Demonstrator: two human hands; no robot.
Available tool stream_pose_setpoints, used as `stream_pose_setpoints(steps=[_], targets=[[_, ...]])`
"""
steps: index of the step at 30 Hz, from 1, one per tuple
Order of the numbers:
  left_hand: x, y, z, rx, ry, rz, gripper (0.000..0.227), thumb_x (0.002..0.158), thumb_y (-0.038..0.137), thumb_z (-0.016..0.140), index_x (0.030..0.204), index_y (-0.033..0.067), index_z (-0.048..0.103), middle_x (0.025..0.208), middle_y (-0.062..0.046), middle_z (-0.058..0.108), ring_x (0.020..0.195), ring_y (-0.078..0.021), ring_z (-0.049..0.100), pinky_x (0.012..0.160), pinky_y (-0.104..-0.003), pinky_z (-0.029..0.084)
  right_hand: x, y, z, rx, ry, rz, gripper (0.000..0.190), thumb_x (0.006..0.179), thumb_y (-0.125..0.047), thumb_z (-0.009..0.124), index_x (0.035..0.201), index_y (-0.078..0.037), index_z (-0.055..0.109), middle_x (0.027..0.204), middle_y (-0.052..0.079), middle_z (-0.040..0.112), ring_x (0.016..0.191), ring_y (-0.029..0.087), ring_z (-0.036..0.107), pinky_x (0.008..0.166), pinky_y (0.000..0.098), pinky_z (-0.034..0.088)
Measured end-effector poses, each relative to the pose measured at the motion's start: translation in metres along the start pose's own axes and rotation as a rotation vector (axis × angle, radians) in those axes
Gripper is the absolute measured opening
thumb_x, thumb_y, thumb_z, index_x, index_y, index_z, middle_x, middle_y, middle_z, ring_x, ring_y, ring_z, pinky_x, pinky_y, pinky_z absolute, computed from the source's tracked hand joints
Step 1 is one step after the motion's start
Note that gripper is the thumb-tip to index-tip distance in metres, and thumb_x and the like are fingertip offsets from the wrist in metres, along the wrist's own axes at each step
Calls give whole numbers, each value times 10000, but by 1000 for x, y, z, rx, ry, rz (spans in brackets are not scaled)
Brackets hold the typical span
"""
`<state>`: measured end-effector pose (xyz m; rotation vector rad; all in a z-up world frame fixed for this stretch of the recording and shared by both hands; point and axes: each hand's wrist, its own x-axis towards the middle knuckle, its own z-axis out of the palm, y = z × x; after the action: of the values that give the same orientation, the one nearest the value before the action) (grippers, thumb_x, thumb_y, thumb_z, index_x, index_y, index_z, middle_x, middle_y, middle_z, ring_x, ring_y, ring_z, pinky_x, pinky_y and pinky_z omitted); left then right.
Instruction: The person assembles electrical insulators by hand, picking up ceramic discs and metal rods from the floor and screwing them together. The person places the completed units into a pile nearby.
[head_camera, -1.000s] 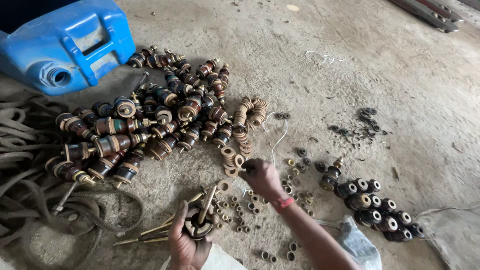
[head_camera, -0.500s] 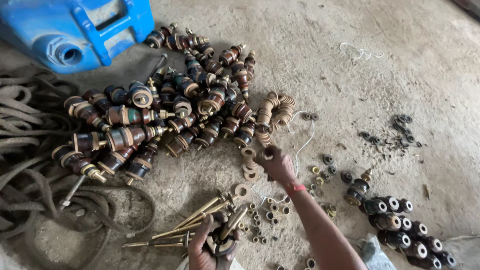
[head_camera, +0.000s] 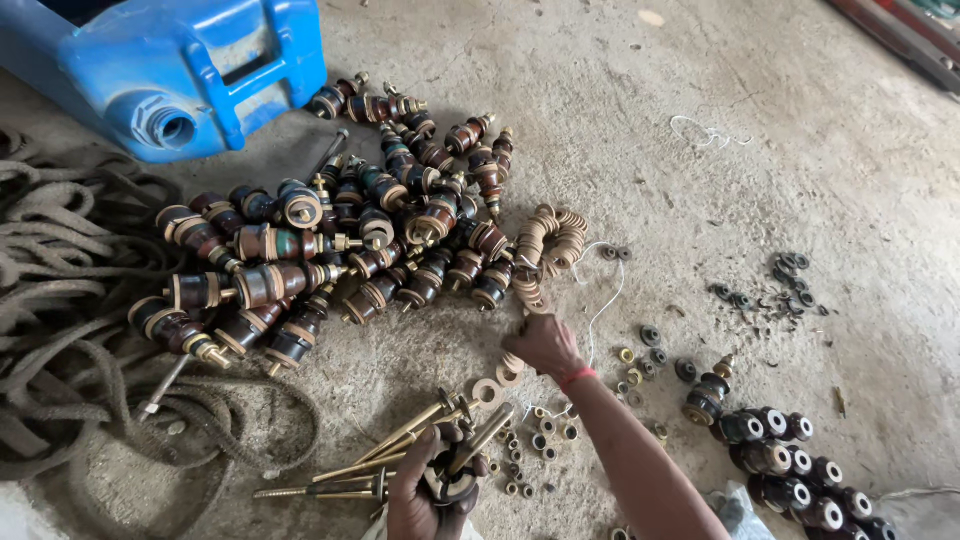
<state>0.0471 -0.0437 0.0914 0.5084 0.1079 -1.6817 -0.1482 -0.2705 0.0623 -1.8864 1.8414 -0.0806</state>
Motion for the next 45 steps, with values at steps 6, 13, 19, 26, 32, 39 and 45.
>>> stream_pose_setpoints(steps=[6,13,19,26,32,39,45], targets=[[-5,5,22,357,111,-70,349,891,347,731,974,10,691,712,-179,694,481,-159,587,386,-286,383,-123,17,-76,934,-81,-141,506,798,-364,738,1131,17,726,812,44,641,673,115,604,555,262,505],[-26,-31,31,596,138,-101,344,842,326,776,956,6,724,703,-61,668,526,-160,646,361,-285,331,-260,23,-120,895,-190,-248,801,694,-471,792,1336,-17,642,838,84,710,635,162,684,552,319,590],[-61,-46,29,466,-131,-212,539,937,518,700,1084,4,768,728,-119,707,489,-127,611,363,-254,411,-310,1,-118,438,-17,-778,796,937,-475,792,1494,22,515,1098,108,792,884,154,802,762,302,668],[-88,-56,35,349,-77,-421,678,839,607,617,1177,26,701,839,-147,783,631,-266,754,365,-254,460,-344,4,-146,1315,532,-574,494,1048,-271,643,1408,61,571,969,137,713,752,163,709,634,282,611],[-85,-63,24,431,-100,-384,685,839,594,639,1122,-28,686,789,-152,743,615,-277,758,357,-283,459,-341,-19,-114,1342,700,-586,405,1041,-154,640,1395,31,568,1020,88,687,718,118,635,575,219,518],[-83,-58,34,470,-21,-438,679,876,614,625,1112,-21,674,790,-150,723,575,-247,718,338,-246,425,-350,-35,-108,1291,612,-893,406,1077,-144,645,1429,11,518,1104,96,659,991,208,687,905,413,629],[-89,-59,46,251,-114,-605,728,844,705,596,1097,32,709,787,-95,744,574,-198,713,322,-200,431,-354,-39,-105,1070,-18,-783,548,997,-152,626,1503,-29,457,1358,189,616,1173,261,627,976,398,531]])
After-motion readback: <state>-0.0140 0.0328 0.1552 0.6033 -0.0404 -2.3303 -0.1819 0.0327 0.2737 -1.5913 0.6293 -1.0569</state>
